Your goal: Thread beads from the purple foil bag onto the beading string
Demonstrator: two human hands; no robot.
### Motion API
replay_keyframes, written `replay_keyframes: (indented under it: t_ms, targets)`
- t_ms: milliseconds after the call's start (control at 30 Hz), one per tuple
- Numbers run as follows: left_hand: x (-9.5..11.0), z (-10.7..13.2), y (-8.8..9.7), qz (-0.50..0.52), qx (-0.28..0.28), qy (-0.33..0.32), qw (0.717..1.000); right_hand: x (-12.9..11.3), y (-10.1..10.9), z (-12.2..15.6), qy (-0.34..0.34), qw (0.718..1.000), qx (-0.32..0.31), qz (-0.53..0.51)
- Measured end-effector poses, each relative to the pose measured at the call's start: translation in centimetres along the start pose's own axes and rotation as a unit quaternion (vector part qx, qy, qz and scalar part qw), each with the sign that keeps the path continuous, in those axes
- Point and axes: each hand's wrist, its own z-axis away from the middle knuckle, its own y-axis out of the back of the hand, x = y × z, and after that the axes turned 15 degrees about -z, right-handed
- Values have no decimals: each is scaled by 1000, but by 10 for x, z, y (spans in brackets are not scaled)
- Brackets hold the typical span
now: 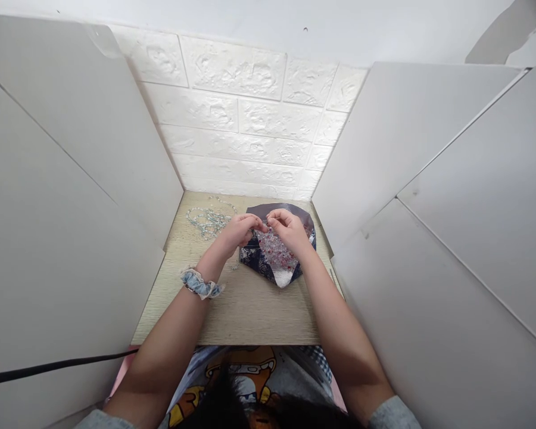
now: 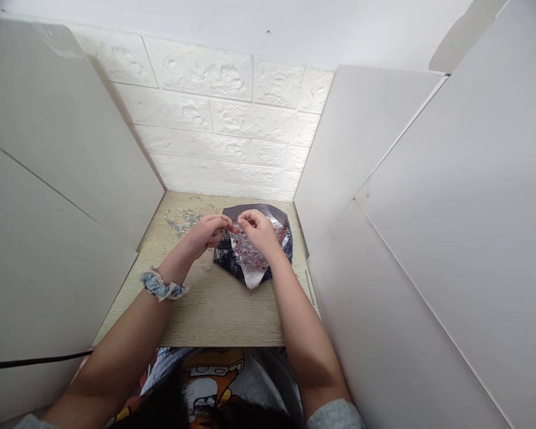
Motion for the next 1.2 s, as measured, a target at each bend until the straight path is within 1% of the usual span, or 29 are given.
replay_keyframes:
  t_ms: [67,167,233,267,300,367,433,467,500,533,600,700,767,833,933,1033,1133,1200]
  targets:
    - [0,0,0,2,-7,0,1000,0,-1,0,-4,1000,-9,-23]
    - [-1,0,-1,-22,-14,-1,1000,0,-2,1,-8,999,-18,-45]
    - [-3,-2,-2,-40,-21,-6,999,0,-1,0,-11,999,-17,-48]
    - [-5,-4,-3,-54,-15,-8,998,1,0,-1,-14,999,-12,-46]
    - [-7,-5,-3,-78,3,-12,997,2,1,-2,-18,999,-3,-41]
    - [-10,-6,-4,-160,70,-25,984,6,4,-4,-32,999,26,-29]
    - [-10,-6,-6,-259,137,-38,955,12,5,-6,-60,996,63,-18]
    - [-10,-5,-7,-298,155,-42,941,15,5,-6,-79,994,76,-7]
    - [-9,-3,-9,-323,159,-45,932,17,5,-6,-99,992,82,8]
    - [-8,-2,-10,-336,153,-48,928,19,3,-5,-121,989,78,25]
    - [-6,1,-11,-339,130,-56,930,20,-3,-2,-168,984,37,48]
    - [-5,2,-10,-348,119,-48,929,16,-11,4,-258,965,-43,15]
    - [-6,1,-7,-361,121,-38,924,13,-13,7,-305,950,-65,-6]
    - [-7,0,-4,-372,121,-34,920,12,-11,7,-325,944,-61,1]
    - [-9,-1,2,-381,119,-26,917,16,-2,4,-319,945,-30,57]
    - [-10,-2,7,-378,111,-29,919,21,8,1,-275,948,-18,160]
    - [-9,-1,10,-379,103,-32,919,20,15,1,-202,939,-33,276]
    - [-9,-1,10,-385,99,-30,917,16,18,2,-165,926,-63,334]
